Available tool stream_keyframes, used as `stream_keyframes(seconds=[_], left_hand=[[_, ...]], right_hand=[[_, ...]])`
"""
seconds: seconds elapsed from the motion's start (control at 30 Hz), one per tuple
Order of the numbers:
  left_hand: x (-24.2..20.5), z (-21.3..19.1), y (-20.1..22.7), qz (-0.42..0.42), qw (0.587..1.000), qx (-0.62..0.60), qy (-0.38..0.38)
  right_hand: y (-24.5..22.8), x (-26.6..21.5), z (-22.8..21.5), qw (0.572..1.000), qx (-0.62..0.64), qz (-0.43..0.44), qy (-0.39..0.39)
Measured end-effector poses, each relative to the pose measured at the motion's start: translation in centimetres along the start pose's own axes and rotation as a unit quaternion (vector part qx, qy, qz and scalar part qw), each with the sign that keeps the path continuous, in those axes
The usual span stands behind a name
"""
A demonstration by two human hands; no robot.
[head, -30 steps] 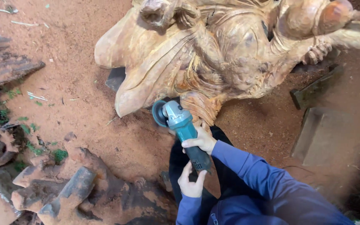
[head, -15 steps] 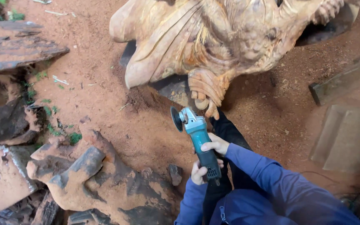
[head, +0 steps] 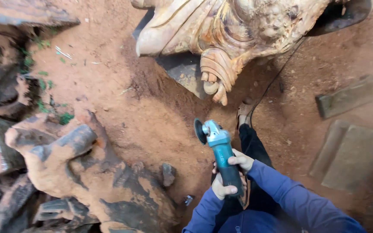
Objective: Using a handheld angle grinder with a sanding disc to smooth the surface of a large, intricate wood sculpture.
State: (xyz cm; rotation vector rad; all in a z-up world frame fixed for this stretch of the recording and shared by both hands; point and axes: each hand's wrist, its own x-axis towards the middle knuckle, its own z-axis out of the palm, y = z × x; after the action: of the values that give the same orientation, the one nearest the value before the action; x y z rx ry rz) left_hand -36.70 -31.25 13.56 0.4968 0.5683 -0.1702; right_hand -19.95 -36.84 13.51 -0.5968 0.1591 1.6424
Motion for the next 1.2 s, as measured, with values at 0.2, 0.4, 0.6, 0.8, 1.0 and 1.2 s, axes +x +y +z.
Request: stream_keyframes(seconds=[0.2, 0.4, 0.6, 0.8, 1.0, 1.2], left_hand=[[2.7, 0.5, -2.4, -0.051, 0.996, 0.023, -0.063], [5.1, 2.7, -2.4, -0.085, 0.969, 0.216, 0.089], [8.7, 4.0, -5.1, -0.054, 0.97, 0.203, 0.123], [13.2, 6.6, -5.0, -0.023, 0.964, 0.233, 0.128], [14.5, 8.7, -3.1, 0.203, 0.966, 0.046, 0.153], [12.5, 11.0, 4.2, 0.392, 0.793, 0.358, 0.298]], right_hand=[[-1.5, -2.2, -1.6, 0.991, -0.032, -0.057, 0.114], [-4.0, -3.0, -2.8, 0.982, -0.02, -0.115, 0.15], [-7.2, -4.0, -4.9, 0.97, -0.11, -0.094, 0.194], [-11.9, -4.2, -6.8, 0.969, -0.143, -0.062, 0.193], [-16.0, -1.4, -5.4, 0.953, -0.107, -0.132, 0.25], [-18.0, 1.7, -6.3, 0.969, -0.052, -0.092, 0.222]])
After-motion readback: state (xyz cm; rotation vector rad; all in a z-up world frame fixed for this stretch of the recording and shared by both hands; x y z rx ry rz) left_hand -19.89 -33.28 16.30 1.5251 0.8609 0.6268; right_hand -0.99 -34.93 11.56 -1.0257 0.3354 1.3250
